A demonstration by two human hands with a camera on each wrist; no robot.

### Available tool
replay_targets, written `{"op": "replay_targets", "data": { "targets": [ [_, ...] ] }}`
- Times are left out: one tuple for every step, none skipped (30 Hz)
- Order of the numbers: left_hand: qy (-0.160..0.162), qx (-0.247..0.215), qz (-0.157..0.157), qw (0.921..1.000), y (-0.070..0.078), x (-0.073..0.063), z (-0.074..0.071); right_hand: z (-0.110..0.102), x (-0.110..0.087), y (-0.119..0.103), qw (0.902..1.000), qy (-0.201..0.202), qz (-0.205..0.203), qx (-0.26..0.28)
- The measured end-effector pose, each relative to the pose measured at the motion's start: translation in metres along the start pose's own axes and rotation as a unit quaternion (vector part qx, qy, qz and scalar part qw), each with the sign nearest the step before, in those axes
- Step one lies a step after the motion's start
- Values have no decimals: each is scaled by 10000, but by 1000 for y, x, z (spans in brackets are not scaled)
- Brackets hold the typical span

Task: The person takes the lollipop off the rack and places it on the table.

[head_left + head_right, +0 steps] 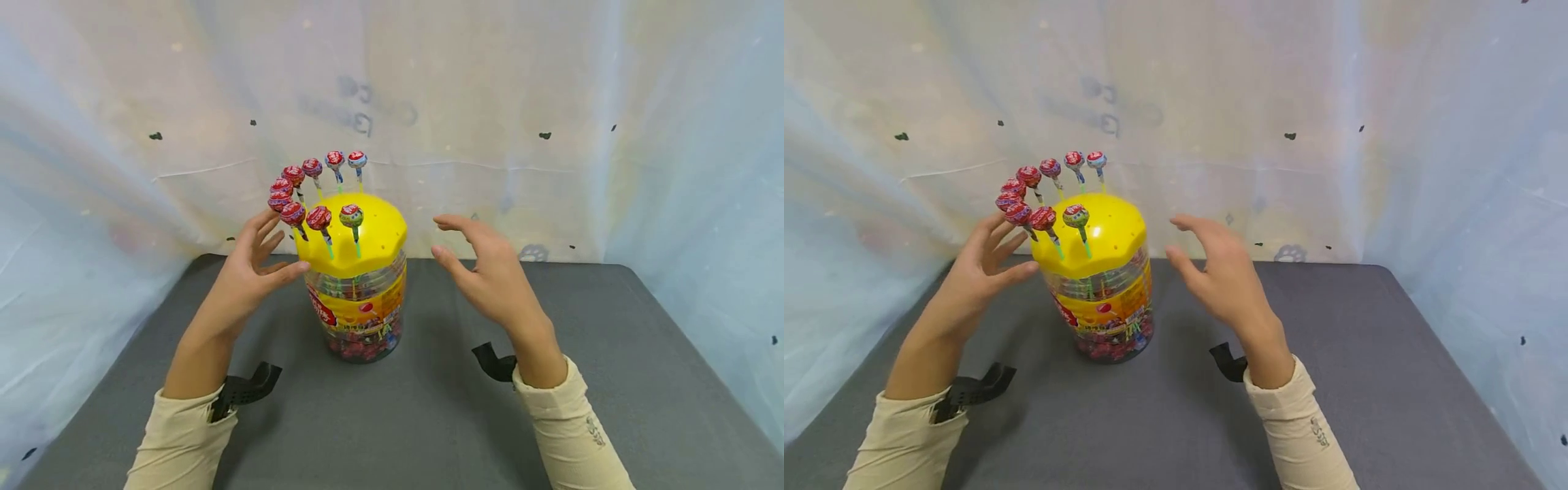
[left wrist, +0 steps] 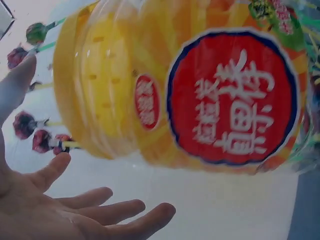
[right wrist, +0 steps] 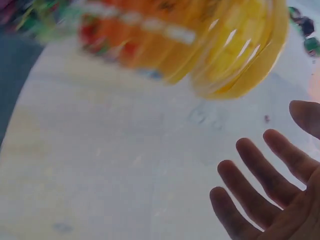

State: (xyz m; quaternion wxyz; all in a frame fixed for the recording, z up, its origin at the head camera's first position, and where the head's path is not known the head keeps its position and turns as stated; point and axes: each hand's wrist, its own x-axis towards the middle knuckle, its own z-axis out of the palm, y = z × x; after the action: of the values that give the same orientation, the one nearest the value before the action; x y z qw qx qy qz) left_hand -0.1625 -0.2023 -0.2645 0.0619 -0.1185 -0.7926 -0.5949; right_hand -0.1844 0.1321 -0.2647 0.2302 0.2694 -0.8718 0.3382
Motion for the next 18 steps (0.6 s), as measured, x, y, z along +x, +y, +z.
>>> {"op": "replay_targets", "data": {
  "targets": [
    [-3,-108,24,9999,0,1,2,1,2,-5,9999,35,-91,107],
    [17,-198,14,9998,0,2,5,2,4,-10,9996,58,-155,219],
    [40,-276,-3,9996,0,2,8,3,6,-14,9993,84,-201,317],
    [82,-343,-51,9994,-1,2,10,5,6,-17,9988,107,-232,410],
    [125,-404,-113,9990,-3,2,12,6,7,-20,9984,132,-248,489],
    [175,-450,-187,9987,-4,2,14,8,8,-22,9978,162,-280,574],
    [217,-505,-255,9982,-5,2,15,9,9,-25,9972,194,-317,648],
    [236,-543,-322,9977,-6,2,16,9,10,-28,9964,226,-360,731],
    [232,-557,-396,9974,-6,3,17,10,11,-30,9955,257,-413,811],
    [202,-582,-452,9971,-6,3,17,11,13,-33,9944,276,-471,910],
    [160,-597,-502,9968,-7,4,18,12,14,-36,9932,289,-523,1002],
    [106,-619,-532,9966,-7,6,18,14,16,-39,9920,297,-580,1084],
    [42,-634,-543,9965,-8,7,19,16,17,-41,9908,300,-638,1152],
    [-27,-643,-546,9964,-9,8,20,18,18,-43,9899,293,-687,1203],
    [-87,-661,-527,9964,-11,9,20,21,19,-45,9893,275,-731,1230],
    [-134,-690,-494,9963,-12,10,21,24,20,-46,9890,248,-767,1243],
    [-164,-695,-463,9964,-14,10,21,27,21,-47,9889,226,-805,1231],
    [-199,-690,-437,9965,-14,11,21,28,22,-49,9887,218,-839,1226]
  ]
}}
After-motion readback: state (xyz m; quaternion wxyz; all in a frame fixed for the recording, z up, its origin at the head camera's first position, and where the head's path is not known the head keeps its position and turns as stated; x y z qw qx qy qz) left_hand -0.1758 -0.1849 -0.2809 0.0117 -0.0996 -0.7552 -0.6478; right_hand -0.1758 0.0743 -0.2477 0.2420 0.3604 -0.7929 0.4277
